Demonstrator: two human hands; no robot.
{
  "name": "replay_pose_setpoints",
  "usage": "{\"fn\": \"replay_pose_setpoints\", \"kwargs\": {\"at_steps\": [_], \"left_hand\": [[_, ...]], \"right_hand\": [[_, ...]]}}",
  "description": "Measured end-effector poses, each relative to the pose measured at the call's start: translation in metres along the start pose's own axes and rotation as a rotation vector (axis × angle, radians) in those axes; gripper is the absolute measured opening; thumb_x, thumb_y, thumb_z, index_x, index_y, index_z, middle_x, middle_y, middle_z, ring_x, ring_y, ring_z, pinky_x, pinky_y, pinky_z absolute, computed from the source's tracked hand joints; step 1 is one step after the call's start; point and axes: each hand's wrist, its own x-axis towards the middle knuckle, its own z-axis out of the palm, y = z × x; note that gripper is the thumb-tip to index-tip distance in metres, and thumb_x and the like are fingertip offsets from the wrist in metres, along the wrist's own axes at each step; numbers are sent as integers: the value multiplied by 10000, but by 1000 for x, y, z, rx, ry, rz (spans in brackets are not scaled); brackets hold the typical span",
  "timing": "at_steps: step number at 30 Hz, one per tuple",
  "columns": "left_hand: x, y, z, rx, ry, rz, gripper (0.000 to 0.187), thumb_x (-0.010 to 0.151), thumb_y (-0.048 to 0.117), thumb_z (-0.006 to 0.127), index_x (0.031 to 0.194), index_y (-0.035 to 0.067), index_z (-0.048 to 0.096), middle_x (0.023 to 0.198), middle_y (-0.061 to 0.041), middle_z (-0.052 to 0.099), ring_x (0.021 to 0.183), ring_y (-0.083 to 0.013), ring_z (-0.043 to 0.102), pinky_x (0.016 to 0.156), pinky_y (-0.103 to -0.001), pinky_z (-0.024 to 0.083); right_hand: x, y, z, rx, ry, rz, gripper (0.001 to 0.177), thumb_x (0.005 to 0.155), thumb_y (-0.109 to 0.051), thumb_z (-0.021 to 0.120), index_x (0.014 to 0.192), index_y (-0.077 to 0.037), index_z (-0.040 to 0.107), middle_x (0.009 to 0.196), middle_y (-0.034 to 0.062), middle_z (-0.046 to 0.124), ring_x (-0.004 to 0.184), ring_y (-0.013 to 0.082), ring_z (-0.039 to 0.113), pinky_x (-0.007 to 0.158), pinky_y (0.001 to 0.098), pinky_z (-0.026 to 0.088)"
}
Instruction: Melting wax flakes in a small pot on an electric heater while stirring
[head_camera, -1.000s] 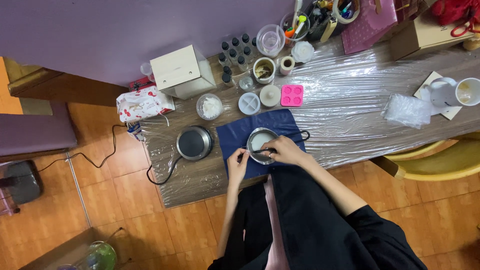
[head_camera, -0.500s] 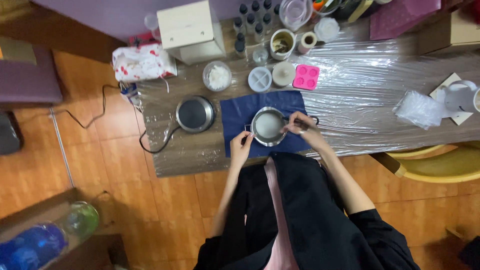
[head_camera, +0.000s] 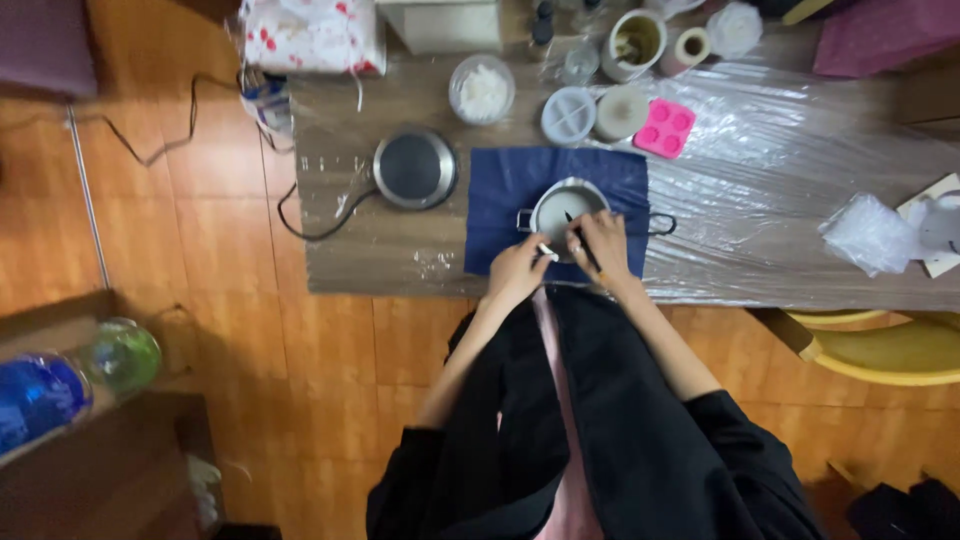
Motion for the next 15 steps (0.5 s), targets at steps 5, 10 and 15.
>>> {"fn": "replay_pose_setpoints", "kwargs": {"at_steps": [5, 10, 15], "left_hand": [[13, -5, 26, 263, -88, 114, 265, 820, 275, 630, 1023, 170, 497, 852, -96, 699, 788, -340, 693, 778, -464, 505], [23, -22, 43, 305, -114, 76, 179, 847, 169, 551, 1024, 152, 525, 800, -99, 699, 755, -356, 693, 731, -453, 515], [21, -22, 44, 318, -158, 48, 258, 860, 212, 556, 1105, 141, 519, 800, -120, 701, 785, -358, 695, 759, -462, 518]], "right_hand": [[6, -11, 1, 28, 182, -58, 195, 906, -319, 524, 999, -170, 608, 755, 9, 622, 722, 198, 537, 860, 352, 284], [6, -9, 9, -7, 238, -48, 167, 829, -300, 668, 865, -159, 585, 707, -19, 624, 709, 172, 561, 871, 347, 284], [9, -12, 8, -17, 271, -34, 131, 817, -203, 718, 847, -130, 613, 762, 14, 624, 791, 192, 584, 883, 359, 303]]}}
